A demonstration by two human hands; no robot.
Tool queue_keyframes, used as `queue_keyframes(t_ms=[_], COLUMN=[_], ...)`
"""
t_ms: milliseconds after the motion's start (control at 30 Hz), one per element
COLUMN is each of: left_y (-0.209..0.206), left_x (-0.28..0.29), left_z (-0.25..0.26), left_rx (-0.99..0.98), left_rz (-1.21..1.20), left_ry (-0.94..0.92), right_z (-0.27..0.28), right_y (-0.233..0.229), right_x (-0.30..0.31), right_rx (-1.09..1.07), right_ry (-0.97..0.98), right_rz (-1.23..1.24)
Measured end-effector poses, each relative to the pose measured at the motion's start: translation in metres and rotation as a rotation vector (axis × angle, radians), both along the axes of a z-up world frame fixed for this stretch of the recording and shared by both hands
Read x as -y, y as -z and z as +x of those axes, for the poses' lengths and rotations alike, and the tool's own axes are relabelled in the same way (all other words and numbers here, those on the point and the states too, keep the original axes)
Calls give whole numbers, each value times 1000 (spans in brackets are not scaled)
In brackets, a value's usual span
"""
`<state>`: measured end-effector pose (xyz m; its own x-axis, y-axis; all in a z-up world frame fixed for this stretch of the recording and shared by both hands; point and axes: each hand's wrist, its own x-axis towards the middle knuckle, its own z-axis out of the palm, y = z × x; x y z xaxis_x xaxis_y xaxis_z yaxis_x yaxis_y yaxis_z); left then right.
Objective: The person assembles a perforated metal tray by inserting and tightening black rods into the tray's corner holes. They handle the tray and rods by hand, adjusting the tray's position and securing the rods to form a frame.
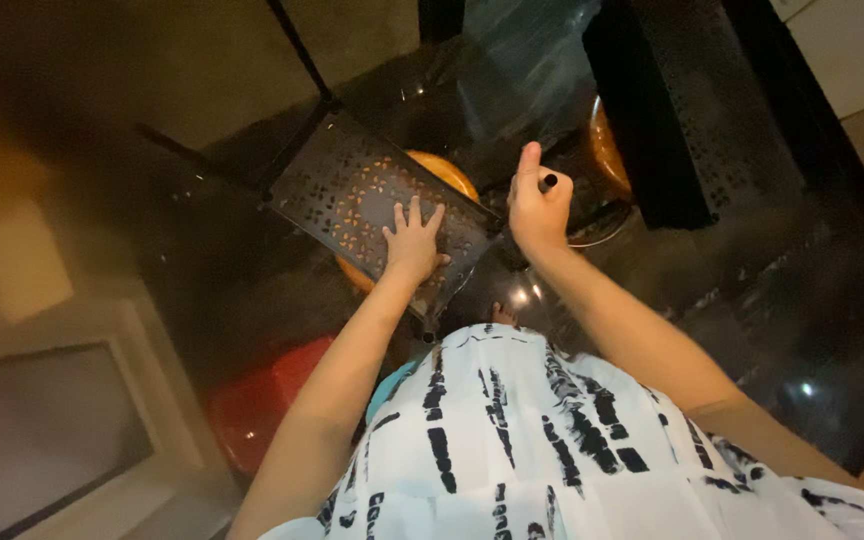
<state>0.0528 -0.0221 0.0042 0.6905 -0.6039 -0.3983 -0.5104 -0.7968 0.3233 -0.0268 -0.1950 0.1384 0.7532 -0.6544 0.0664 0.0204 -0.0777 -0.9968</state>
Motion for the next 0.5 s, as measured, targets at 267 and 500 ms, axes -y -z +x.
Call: queue_keyframes(t_ms=[267,500], left_y=[2,4], left_x=[-1,-1], left_z=[-2,-1], left_rx=[15,33], left_rz=[-19,6], left_ry=[5,18], right_z=[-2,-7], right_y=[-9,-73], right_x=[2,52], right_rx=[-240,-28], right_ry=[15,-850], right_rz=[-14,-236])
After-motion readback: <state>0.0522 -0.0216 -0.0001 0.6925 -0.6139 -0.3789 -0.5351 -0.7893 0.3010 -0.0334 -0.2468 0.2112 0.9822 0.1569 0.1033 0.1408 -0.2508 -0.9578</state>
